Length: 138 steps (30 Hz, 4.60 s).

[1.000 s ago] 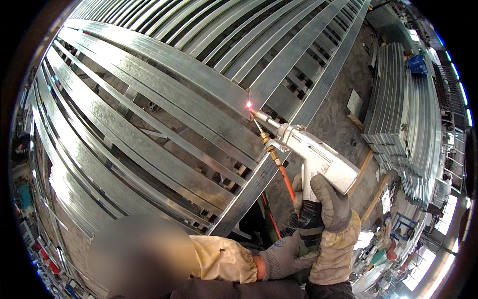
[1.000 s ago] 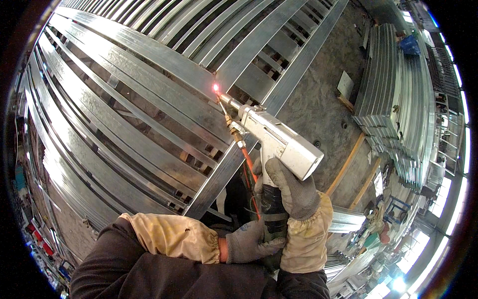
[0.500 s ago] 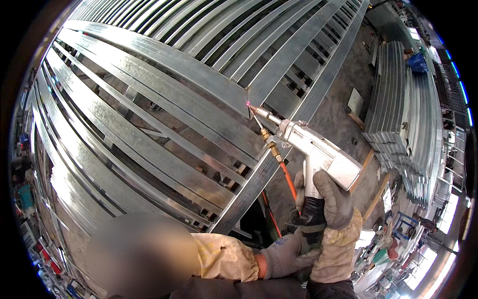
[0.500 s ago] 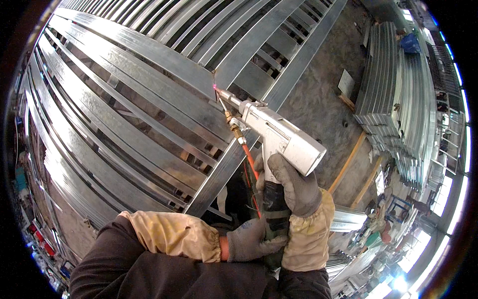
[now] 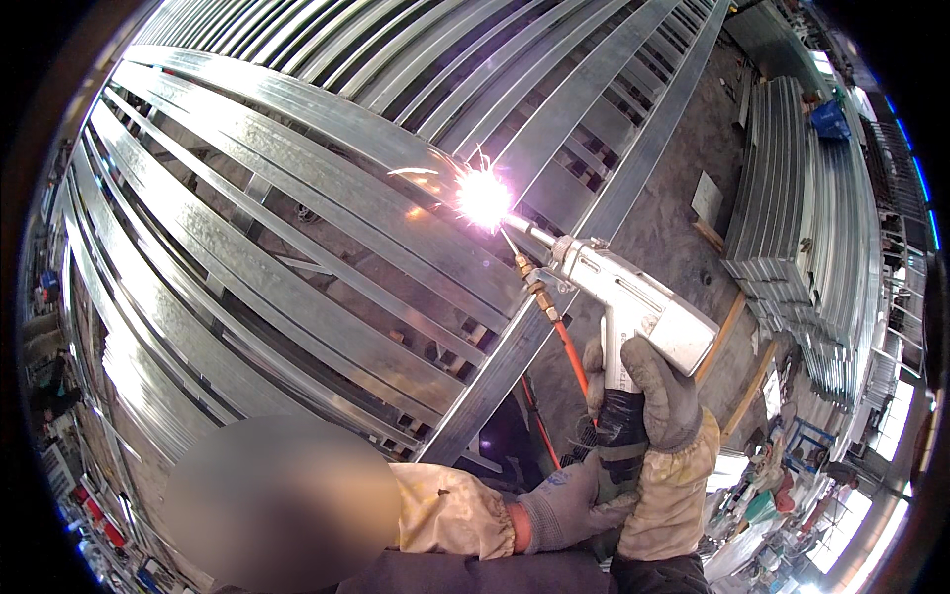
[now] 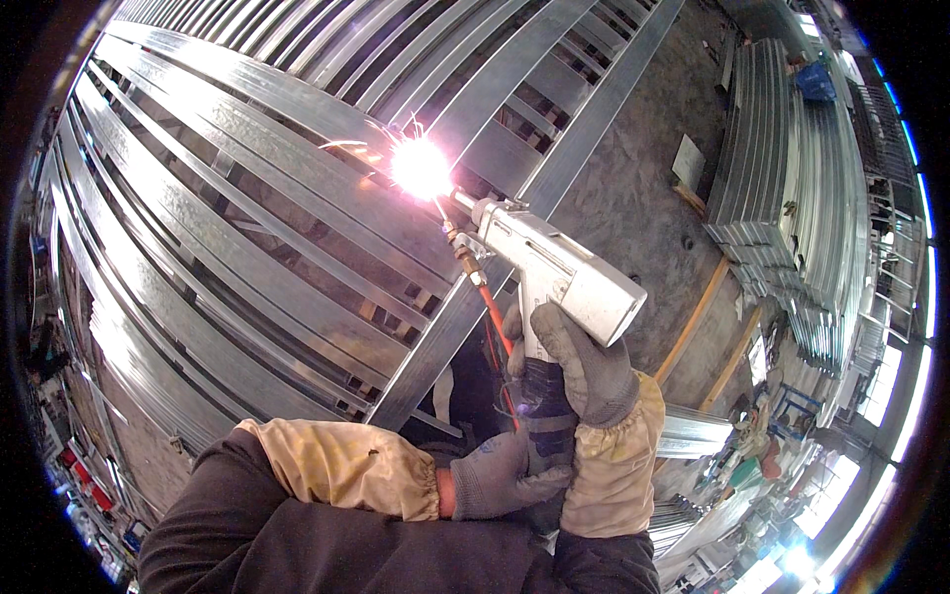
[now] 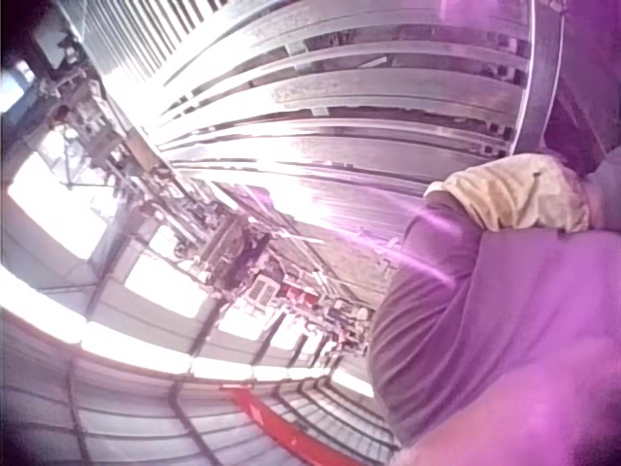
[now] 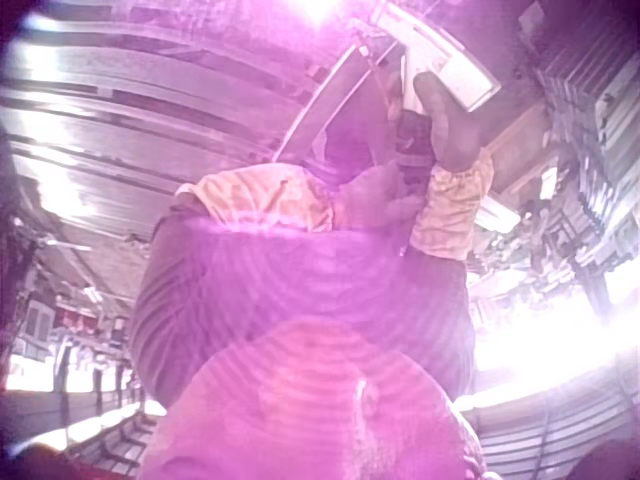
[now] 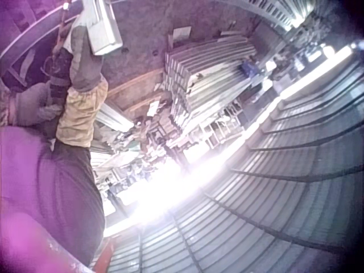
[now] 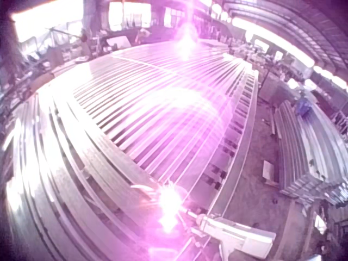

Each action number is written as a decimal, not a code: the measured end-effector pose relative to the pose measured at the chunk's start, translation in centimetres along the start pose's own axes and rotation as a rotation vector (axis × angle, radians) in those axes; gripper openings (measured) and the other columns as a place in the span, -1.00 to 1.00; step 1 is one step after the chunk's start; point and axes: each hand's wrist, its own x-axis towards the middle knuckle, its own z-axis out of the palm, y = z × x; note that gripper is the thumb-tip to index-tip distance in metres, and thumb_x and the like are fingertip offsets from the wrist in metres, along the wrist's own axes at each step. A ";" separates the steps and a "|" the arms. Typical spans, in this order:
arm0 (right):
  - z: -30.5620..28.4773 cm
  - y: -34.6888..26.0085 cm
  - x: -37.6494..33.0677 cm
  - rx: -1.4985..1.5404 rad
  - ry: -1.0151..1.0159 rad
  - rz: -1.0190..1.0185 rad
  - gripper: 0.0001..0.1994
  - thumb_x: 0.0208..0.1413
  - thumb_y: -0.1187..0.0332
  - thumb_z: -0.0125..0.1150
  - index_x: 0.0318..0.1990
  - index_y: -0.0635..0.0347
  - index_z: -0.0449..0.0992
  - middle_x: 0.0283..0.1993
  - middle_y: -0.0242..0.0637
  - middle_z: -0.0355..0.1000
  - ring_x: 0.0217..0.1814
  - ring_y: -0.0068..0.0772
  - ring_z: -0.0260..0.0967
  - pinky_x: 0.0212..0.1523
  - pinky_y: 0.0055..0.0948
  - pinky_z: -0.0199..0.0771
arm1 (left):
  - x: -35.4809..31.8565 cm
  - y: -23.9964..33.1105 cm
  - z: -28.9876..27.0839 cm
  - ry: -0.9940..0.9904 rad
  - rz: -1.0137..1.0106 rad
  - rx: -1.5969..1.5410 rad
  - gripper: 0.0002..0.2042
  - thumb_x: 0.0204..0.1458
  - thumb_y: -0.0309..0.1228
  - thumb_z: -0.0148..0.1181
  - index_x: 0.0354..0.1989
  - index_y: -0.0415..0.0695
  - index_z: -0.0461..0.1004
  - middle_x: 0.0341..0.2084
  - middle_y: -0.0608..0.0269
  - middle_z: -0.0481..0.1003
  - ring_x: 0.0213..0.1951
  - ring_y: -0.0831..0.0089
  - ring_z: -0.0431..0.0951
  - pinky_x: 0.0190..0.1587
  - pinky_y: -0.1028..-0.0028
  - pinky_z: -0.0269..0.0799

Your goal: The person uses a welding torch to join metal bars on a large metal frame. The welder moves the torch along the seams, creating bright sparks and fusing the metal pieces together.

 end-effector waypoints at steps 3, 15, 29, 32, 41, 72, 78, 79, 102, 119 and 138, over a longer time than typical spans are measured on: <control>0.2 0.1 -0.1 -0.009 0.006 -0.013 -0.58 0.30 0.22 0.17 0.14 0.36 0.35 -0.23 -0.14 0.48 -0.45 -0.49 0.48 -0.45 -0.51 0.55 | 0.0 0.6 -0.2 -0.021 -0.062 0.031 -0.29 0.15 -0.08 0.23 0.26 -0.32 0.06 -0.10 -0.22 0.53 0.04 -0.03 0.56 0.08 0.23 0.46; 0.3 0.4 -0.7 -0.006 0.030 -0.012 -0.57 0.30 0.20 0.18 0.14 0.34 0.35 -0.22 -0.16 0.49 -0.43 -0.49 0.49 -0.45 -0.51 0.56 | -0.5 0.6 0.0 -0.032 -0.060 0.053 -0.31 0.16 -0.07 0.20 0.25 -0.31 0.06 -0.09 -0.16 0.54 0.02 -0.04 0.56 0.07 0.22 0.45; 0.2 0.5 -1.0 -0.032 0.012 -0.001 -0.59 0.32 0.24 0.13 0.18 0.33 0.32 -0.23 -0.18 0.49 -0.42 -0.50 0.49 -0.47 -0.51 0.55 | -0.6 0.4 0.2 -0.018 -0.043 0.074 -0.34 0.15 -0.10 0.23 0.22 -0.29 0.10 -0.23 -0.12 0.56 -0.14 0.00 0.61 -0.06 0.21 0.49; 0.0 0.7 -1.1 -0.032 0.025 -0.022 -0.58 0.31 0.24 0.15 0.19 0.33 0.31 -0.23 -0.17 0.49 -0.43 -0.50 0.49 -0.48 -0.50 0.55 | -0.7 1.8 -0.3 -0.081 -0.151 0.075 -0.35 0.14 -0.11 0.23 0.22 -0.29 0.11 -0.22 -0.12 0.56 -0.13 0.01 0.60 -0.05 0.21 0.49; -0.1 0.5 -1.3 -0.020 -0.005 -0.002 -0.54 0.29 0.24 0.19 0.20 0.34 0.30 -0.24 -0.14 0.50 -0.44 -0.48 0.50 -0.49 -0.50 0.54 | -0.6 -1.1 1.0 -0.002 -0.022 0.062 -0.34 0.14 -0.07 0.23 0.18 -0.33 0.12 -0.32 -0.08 0.56 -0.22 0.03 0.61 -0.13 0.23 0.50; -0.1 0.7 -2.6 -0.006 -0.006 0.051 -0.55 0.30 0.26 0.18 0.21 0.34 0.28 -0.23 -0.19 0.48 -0.41 -0.52 0.49 -0.47 -0.56 0.53 | -1.5 -0.9 1.9 0.028 -0.022 0.056 -0.51 0.17 -0.21 0.22 0.12 -0.24 0.21 -0.33 0.03 0.56 -0.26 0.25 0.60 -0.14 0.29 0.50; 0.0 1.1 -2.9 -0.078 0.011 0.007 -0.62 0.33 0.25 0.14 0.15 0.32 0.33 -0.24 -0.27 0.47 -0.41 -0.58 0.45 -0.47 -0.55 0.48 | -1.5 -0.6 1.5 -0.054 -0.071 0.039 -0.67 0.19 -0.26 0.19 -0.02 -0.19 0.33 -0.37 0.14 0.54 -0.31 0.31 0.57 -0.19 0.30 0.48; 0.0 1.0 -2.9 -0.067 -0.016 -0.003 -0.63 0.33 0.26 0.13 0.15 0.32 0.35 -0.24 -0.29 0.47 -0.40 -0.59 0.44 -0.48 -0.55 0.47 | -1.5 -1.0 1.7 -0.043 -0.056 0.016 -0.68 0.19 -0.25 0.19 -0.03 -0.19 0.34 -0.36 0.14 0.54 -0.31 0.31 0.57 -0.19 0.30 0.48; 0.1 1.1 -0.4 -0.101 0.036 -0.066 -0.54 0.33 0.24 0.07 0.21 0.43 0.29 -0.14 -0.05 0.48 -0.44 -0.47 0.48 -0.50 -0.52 0.51 | 0.6 -1.4 -0.8 0.019 0.155 0.042 -0.50 0.24 -0.14 0.12 0.05 -0.40 0.23 -0.42 -0.04 0.56 -0.32 0.12 0.62 -0.24 0.27 0.50; 0.0 1.2 0.1 -0.066 0.017 -0.027 -0.46 0.29 0.19 0.18 0.27 0.37 0.26 -0.18 -0.15 0.48 -0.41 -0.49 0.47 -0.45 -0.54 0.52 | 0.9 -1.7 -1.0 0.002 0.071 0.077 -0.45 0.22 -0.10 0.14 0.07 -0.40 0.21 -0.31 -0.13 0.56 -0.21 0.05 0.62 -0.12 0.25 0.51; 0.1 1.1 -0.5 -0.016 0.023 0.021 -0.54 0.29 0.27 0.19 0.22 0.36 0.29 -0.21 -0.19 0.48 -0.41 -0.52 0.46 -0.45 -0.53 0.53 | 0.5 -1.5 -0.6 0.018 0.085 0.016 -0.48 0.23 -0.13 0.11 0.16 -0.30 0.20 -0.28 -0.08 0.57 -0.18 0.12 0.63 -0.09 0.26 0.50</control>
